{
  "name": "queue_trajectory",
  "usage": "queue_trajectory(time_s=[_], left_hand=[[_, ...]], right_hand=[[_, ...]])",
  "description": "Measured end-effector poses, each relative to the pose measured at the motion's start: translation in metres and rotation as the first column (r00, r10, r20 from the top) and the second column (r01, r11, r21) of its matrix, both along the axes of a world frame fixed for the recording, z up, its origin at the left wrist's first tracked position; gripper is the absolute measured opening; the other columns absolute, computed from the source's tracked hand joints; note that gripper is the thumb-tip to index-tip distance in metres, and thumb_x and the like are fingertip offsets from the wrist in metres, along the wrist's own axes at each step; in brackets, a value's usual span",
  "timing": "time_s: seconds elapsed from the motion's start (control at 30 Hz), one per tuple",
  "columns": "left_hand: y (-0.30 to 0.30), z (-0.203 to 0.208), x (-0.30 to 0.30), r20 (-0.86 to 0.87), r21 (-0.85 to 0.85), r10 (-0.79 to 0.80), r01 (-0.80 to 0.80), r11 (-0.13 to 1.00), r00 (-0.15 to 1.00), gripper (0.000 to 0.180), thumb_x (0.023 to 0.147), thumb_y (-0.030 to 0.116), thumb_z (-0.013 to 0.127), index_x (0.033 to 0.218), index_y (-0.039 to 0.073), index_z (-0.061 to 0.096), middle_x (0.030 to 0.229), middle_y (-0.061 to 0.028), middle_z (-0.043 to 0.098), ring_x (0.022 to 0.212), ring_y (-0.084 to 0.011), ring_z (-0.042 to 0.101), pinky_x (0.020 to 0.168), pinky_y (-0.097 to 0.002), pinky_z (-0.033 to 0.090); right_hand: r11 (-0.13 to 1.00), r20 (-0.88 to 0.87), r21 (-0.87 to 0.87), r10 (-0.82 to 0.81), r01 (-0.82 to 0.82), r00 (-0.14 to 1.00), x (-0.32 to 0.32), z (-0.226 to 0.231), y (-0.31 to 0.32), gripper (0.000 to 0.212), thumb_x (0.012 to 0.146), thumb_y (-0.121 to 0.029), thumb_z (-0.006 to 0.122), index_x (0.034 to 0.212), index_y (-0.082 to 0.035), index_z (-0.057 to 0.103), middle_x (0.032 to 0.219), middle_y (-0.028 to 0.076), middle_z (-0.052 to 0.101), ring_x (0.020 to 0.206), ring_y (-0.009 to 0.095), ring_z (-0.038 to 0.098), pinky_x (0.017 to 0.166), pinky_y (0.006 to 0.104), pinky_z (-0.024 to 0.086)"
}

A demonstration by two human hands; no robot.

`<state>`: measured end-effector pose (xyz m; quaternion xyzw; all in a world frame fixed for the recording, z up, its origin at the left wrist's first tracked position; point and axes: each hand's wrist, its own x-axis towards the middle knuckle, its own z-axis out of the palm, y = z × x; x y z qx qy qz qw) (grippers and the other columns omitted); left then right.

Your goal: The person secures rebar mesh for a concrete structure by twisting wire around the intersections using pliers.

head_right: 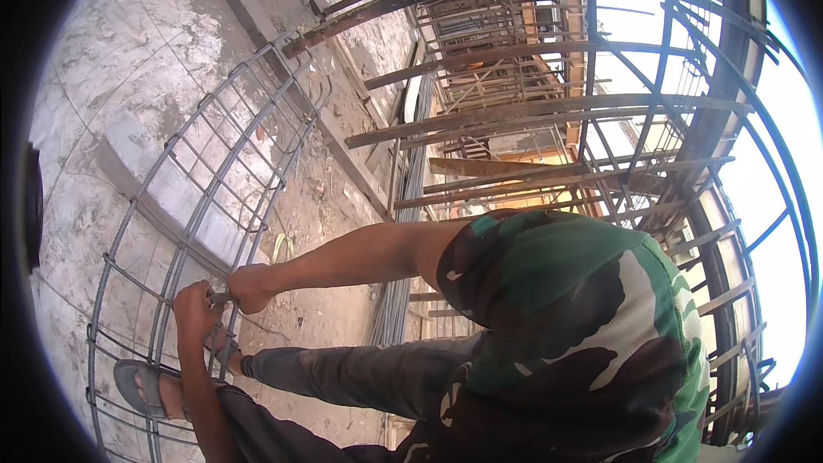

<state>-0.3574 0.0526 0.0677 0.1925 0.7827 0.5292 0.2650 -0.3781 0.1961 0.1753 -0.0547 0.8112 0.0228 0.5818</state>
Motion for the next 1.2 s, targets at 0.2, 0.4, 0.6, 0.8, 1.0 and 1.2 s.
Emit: queue_trajectory(time_s=[0.2, 0.4, 0.6, 0.8, 1.0, 1.2], left_hand=[[0.012, -0.034, 0.021, -0.283, -0.166, -0.144, 0.1, 0.981, 0.948, 0.005, 0.062, 0.004, 0.064, 0.066, 0.003, 0.063, 0.064, -0.0167, 0.062, 0.061, -0.0342, 0.062, 0.061, -0.0411, 0.048], [0.019, -0.043, 0.029, -0.372, -0.135, -0.078, 0.029, 0.99, 0.925, 0.005, 0.057, 0.001, 0.062, 0.061, 0.004, 0.06, 0.058, -0.0166, 0.059, 0.056, -0.0329, 0.06, 0.057, -0.0421, 0.046], [0.007, -0.025, 0.025, -0.345, -0.101, -0.036, 0.001, 0.995, 0.938, 0.021, 0.066, 0.008, 0.065, 0.084, 0.002, 0.057, 0.079, -0.0135, 0.057, 0.082, -0.0303, 0.055, 0.078, -0.0428, 0.04], [0.01, -0.01, 0.029, -0.455, 0.125, 0.331, -0.309, 0.943, 0.827, 0.021, 0.067, 0.01, 0.066, 0.081, 0.004, 0.053, 0.077, -0.0122, 0.052, 0.08, -0.0296, 0.052, 0.073, -0.0426, 0.038], [0.019, -0.021, 0.008, -0.251, -0.038, 0.144, -0.158, 0.987, 0.957, 0.018, 0.065, 0.01, 0.069, 0.077, 0.002, 0.057, 0.072, -0.0146, 0.057, 0.073, -0.0337, 0.057, 0.069, -0.0428, 0.043], [0.023, -0.018, -0.013, -0.114, -0.143, 0.083, -0.099, 0.985, 0.99, 0.012, 0.067, 0.01, 0.07, 0.071, 0.003, 0.06, 0.068, -0.0187, 0.062, 0.068, -0.0368, 0.062, 0.06, -0.0453, 0.048]], right_hand=[[0.955, -0.107, -0.131, -0.279, 0.265, 0.954, 0.062, -0.028, 0.016, 0.022, 0.077, -0.017, 0.057, 0.083, 0.004, 0.059, 0.077, 0.025, 0.061, 0.079, 0.041, 0.061, 0.069, 0.0456, 0.048], [0.937, -0.191, -0.183, -0.329, 0.296, 0.925, 0.07, -0.026, 0.017, 0.021, 0.076, -0.015, 0.059, 0.085, 0.003, 0.056, 0.078, 0.026, 0.06, 0.079, 0.042, 0.06, 0.069, 0.047, 0.048], [0.856, 0.285, -0.057, -0.48, 0.514, 0.83, 0.042, -0.022, 0.019, 0.035, 0.077, -0.033, 0.065, 0.076, 0.0, 0.057, 0.068, 0.016, 0.059, 0.057, 0.025, 0.057, 0.05, 0.0377, 0.043], [0.011, 0.651, 0.551, -0.631, 0.835, -0.421, 0.005, -0.015, 0.019, 0.066, 0.077, -0.07, 0.049, 0.078, -0.005, 0.057, 0.069, 0.01, 0.057, 0.045, 0.014, 0.037, 0.045, 0.0254, 0.03], [-0.235, 0.492, 0.173, -0.821, 0.956, -0.291, 0.017, 0.029, 0.022, 0.064, 0.084, -0.066, 0.042, 0.079, -0.004, 0.057, 0.067, 0.005, 0.055, 0.047, 0.015, 0.047, 0.044, 0.0322, 0.034], [0.911, -0.437, -0.38, -0.328, 0.159, 0.837, 0.057, 0.048, 0.048, 0.051, 0.088, -0.049, 0.05, 0.074, -0.001, 0.053, 0.063, 0.01, 0.054, 0.05, 0.024, 0.051, 0.046, 0.0381, 0.037]])
